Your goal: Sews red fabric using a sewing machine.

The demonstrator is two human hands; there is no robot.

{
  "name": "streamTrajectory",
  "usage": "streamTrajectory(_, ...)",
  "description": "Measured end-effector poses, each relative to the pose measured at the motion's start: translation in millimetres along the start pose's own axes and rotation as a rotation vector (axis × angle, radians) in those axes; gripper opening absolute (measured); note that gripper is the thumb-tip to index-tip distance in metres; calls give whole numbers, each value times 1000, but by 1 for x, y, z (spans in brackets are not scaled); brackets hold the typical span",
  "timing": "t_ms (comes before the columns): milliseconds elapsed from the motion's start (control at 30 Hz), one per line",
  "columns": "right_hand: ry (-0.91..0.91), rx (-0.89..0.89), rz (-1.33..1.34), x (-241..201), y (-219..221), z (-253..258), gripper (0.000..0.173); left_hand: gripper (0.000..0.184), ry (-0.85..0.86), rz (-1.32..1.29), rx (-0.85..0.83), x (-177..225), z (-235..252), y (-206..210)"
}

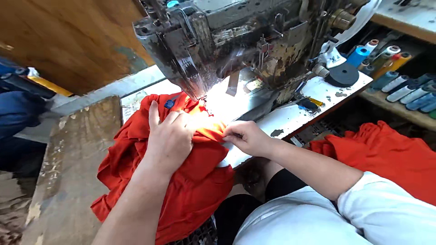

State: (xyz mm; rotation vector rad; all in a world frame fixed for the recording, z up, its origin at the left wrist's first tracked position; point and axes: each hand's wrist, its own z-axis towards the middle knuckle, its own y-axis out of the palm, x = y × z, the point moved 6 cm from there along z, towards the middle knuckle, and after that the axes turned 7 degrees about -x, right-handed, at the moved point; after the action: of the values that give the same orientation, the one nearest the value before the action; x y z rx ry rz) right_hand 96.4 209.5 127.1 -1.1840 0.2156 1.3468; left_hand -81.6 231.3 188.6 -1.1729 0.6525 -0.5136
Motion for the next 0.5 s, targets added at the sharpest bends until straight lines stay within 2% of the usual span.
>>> streamTrajectory(100,56,-57,-35,1,-2,18,14,18,-47,44,-137,-11,3,-1)
streamTrajectory(167,151,-155,-80,-3,-3,27,16,32,-137,88,-264,-9,-3,-8)
streamTrajectory(200,210,-214,-110,-6,-4,30,15,46,-149,82,-272,-3,-7,-15)
streamTrajectory(267,296,-323,-125,-18,-5,32,15,72,-133,49,-194,19,-13,-29)
streamTrajectory(300,306,-365,-97,-25,-5,31,14,74,-111,14,-125,32,-14,-34)
streamTrajectory(400,209,-402,28,-47,-5,13,19,63,0,-53,80,62,-18,-18)
streamTrajectory(500,142,-340,61,-49,-7,-21,22,22,120,-134,169,58,-27,14)
